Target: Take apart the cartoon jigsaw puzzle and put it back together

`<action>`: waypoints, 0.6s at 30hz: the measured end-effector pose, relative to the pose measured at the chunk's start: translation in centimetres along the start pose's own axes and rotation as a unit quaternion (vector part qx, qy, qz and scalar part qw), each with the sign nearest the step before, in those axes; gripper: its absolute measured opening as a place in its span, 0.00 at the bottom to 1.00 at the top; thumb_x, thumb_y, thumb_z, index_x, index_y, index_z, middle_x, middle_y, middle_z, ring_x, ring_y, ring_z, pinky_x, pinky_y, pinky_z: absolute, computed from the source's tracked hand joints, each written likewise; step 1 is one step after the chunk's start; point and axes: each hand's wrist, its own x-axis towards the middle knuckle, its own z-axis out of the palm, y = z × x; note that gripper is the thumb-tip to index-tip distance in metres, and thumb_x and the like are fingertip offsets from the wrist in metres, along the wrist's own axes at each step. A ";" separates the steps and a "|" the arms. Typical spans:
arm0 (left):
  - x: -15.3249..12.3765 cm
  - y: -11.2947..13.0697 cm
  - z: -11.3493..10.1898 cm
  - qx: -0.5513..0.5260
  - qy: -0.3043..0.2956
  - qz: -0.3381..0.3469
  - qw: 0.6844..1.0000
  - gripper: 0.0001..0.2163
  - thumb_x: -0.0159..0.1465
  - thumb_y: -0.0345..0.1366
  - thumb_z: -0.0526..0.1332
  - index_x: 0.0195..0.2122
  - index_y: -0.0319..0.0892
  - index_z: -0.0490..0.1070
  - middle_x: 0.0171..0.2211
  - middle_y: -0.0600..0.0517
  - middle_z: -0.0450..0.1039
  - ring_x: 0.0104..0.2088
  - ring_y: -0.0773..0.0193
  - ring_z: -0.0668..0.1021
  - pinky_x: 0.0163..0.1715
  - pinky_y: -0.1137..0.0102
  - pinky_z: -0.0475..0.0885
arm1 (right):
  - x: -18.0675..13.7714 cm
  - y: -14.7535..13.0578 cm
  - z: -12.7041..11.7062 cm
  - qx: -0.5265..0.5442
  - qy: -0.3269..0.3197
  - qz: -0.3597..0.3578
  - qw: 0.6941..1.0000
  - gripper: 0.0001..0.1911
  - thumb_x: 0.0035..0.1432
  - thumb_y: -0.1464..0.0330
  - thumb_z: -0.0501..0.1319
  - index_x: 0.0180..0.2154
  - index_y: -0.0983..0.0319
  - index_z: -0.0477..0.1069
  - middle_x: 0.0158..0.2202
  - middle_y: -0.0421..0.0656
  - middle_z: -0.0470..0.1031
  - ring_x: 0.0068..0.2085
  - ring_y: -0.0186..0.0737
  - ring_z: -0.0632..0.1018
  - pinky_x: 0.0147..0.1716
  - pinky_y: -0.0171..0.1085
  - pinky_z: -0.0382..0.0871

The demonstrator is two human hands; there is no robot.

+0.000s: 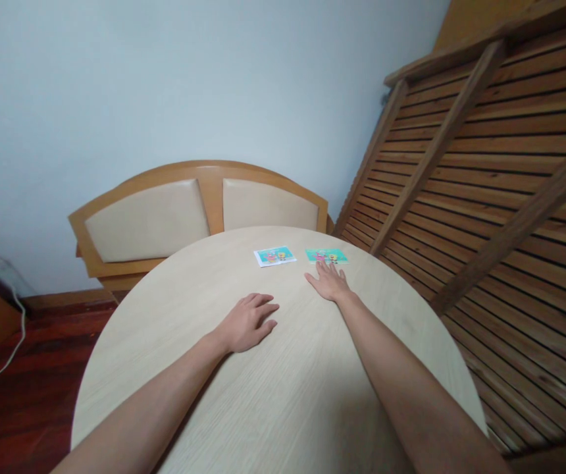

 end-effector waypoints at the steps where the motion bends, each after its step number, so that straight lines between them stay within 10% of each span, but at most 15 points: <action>1: 0.0 -0.1 0.1 0.000 0.000 0.000 1.000 0.19 0.70 0.43 0.54 0.58 0.43 0.70 0.58 0.42 0.69 0.58 0.51 0.71 0.59 0.54 0.66 | -0.3 -0.1 0.0 -0.002 0.001 -0.009 1.000 0.44 0.65 0.43 0.40 0.71 0.65 0.40 0.74 0.47 0.33 0.72 0.55 0.43 0.68 0.57 0.39; 18: -1.1 0.1 1.2 0.006 -0.045 -0.035 0.998 0.25 0.72 0.49 0.49 0.65 0.41 0.63 0.68 0.39 0.56 0.68 0.45 0.59 0.64 0.48 0.58 | -12.4 -0.5 -1.6 0.027 -0.083 -0.184 0.979 0.43 0.65 0.42 0.41 0.71 0.61 0.46 0.73 0.48 0.39 0.72 0.56 0.42 0.68 0.56 0.38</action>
